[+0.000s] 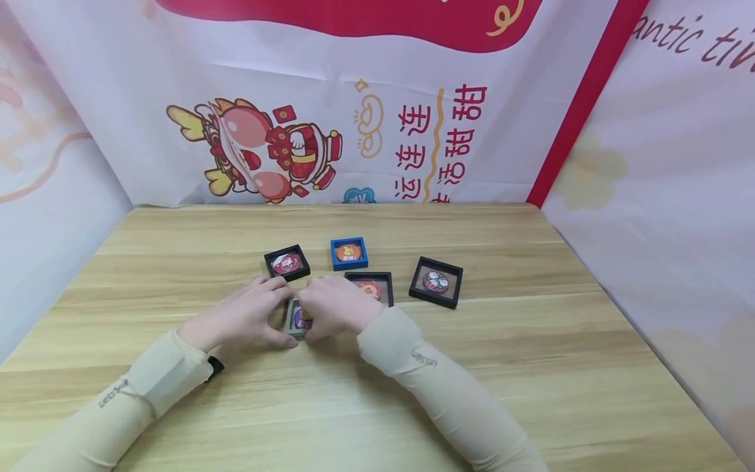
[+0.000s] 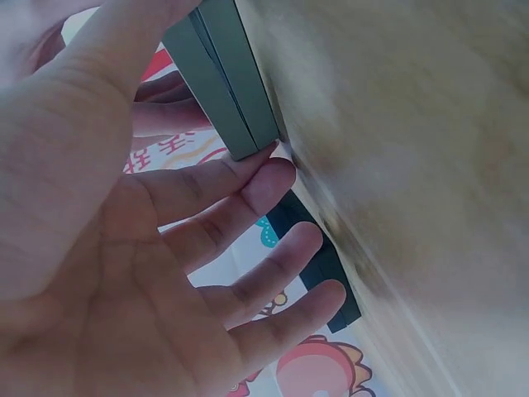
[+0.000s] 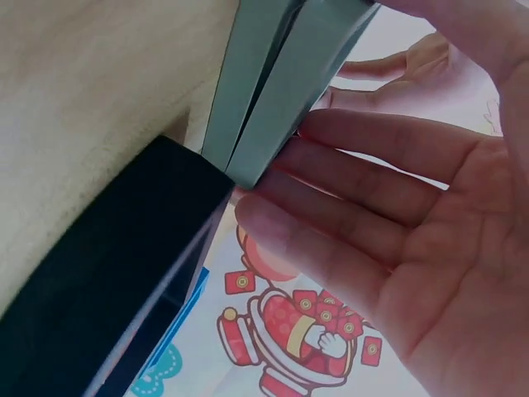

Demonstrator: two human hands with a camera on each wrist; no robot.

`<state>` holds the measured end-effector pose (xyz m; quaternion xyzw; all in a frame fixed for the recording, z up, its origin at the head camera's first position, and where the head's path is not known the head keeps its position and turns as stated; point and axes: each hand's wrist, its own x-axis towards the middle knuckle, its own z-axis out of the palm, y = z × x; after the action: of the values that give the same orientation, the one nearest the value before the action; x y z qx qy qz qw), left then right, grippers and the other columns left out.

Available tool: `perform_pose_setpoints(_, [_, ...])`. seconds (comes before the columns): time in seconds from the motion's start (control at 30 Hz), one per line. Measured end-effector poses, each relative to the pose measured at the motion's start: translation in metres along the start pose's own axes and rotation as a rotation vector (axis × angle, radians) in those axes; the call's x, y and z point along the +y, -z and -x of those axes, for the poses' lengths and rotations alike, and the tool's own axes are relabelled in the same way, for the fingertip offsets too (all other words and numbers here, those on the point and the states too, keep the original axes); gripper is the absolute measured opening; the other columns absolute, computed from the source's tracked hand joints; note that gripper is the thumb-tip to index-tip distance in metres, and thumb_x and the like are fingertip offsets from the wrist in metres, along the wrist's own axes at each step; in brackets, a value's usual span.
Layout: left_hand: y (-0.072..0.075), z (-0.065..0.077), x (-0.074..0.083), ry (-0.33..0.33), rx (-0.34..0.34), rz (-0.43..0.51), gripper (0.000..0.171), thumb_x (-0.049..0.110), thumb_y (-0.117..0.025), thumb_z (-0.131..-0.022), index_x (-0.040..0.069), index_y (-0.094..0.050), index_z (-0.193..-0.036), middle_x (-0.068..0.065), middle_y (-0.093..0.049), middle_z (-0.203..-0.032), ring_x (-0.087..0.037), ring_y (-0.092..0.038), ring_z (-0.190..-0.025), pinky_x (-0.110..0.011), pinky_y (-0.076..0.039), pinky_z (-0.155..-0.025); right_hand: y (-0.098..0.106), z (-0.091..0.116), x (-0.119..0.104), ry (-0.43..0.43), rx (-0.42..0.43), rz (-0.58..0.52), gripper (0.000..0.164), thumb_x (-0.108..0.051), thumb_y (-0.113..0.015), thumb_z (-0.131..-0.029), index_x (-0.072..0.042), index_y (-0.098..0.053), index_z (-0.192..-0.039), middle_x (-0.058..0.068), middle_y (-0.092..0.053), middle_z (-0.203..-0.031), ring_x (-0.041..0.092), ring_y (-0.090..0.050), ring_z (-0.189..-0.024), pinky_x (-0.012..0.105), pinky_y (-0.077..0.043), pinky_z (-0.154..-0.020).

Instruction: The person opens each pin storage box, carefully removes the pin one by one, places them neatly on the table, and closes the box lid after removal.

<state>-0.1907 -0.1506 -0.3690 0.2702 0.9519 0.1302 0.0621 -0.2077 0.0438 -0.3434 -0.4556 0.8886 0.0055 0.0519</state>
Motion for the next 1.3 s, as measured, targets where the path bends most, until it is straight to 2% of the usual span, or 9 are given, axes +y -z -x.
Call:
perform_pose_setpoints(0.37, [0.005, 0.002, -0.001, 0.016, 0.004, -0.009, 0.08, 0.059, -0.082, -0.07, 0.008, -0.06, -0.127, -0.004, -0.052, -0.125, -0.026, -0.046, -0.11, -0.05, -0.04, -0.098, 0.003, -0.004, 0.004, 0.022, 0.02, -0.018, 0.041, -0.04, -0.083, -0.075, -0.009, -0.072, -0.099, -0.002, -0.061, -0.088, 0.009, -0.054, -0.068, 0.02, -0.047, -0.063])
perform_pose_setpoints(0.53, [0.003, 0.002, -0.001, 0.015, -0.004, -0.016, 0.08, 0.059, -0.082, -0.07, 0.007, -0.059, -0.126, -0.004, -0.051, -0.122, -0.026, -0.047, -0.107, -0.049, -0.042, -0.095, 0.003, -0.002, 0.008, 0.032, 0.015, -0.074, 0.043, -0.042, -0.082, -0.075, -0.009, -0.072, -0.101, -0.004, -0.062, -0.087, 0.008, -0.054, -0.071, 0.02, -0.046, -0.063])
perform_pose_setpoints(0.7, [0.002, 0.002, -0.001, 0.004, 0.002, -0.007, 0.079, 0.059, -0.082, -0.07, 0.007, -0.06, -0.125, -0.004, -0.051, -0.12, -0.025, -0.047, -0.105, -0.047, -0.044, -0.092, 0.003, -0.002, 0.014, 0.045, 0.025, -0.147, 0.038, -0.039, -0.082, -0.075, -0.01, -0.073, -0.097, -0.004, -0.065, -0.083, 0.007, -0.054, -0.065, 0.02, -0.045, -0.058])
perform_pose_setpoints(1.13, [0.001, 0.001, -0.001, -0.018, 0.0, -0.003, 0.08, 0.059, -0.083, -0.069, 0.004, -0.059, -0.122, -0.008, -0.051, -0.118, -0.028, -0.048, -0.102, -0.047, -0.045, -0.088, 0.0, -0.001, 0.02, 0.051, -0.005, -0.205, 0.033, -0.036, -0.079, -0.081, -0.009, -0.072, -0.097, 0.001, -0.069, -0.085, 0.006, -0.053, -0.061, 0.022, -0.043, -0.053])
perform_pose_setpoints(1.3, [0.0, 0.002, -0.001, -0.013, -0.002, 0.017, 0.082, 0.058, -0.083, -0.069, 0.003, -0.058, -0.125, -0.009, -0.05, -0.121, -0.028, -0.048, -0.103, -0.048, -0.044, -0.09, 0.0, 0.0, 0.022, 0.052, -0.022, -0.227, 0.031, -0.036, -0.077, -0.085, -0.009, -0.072, -0.099, -0.002, -0.068, -0.083, 0.006, -0.051, -0.061, 0.022, -0.042, -0.053])
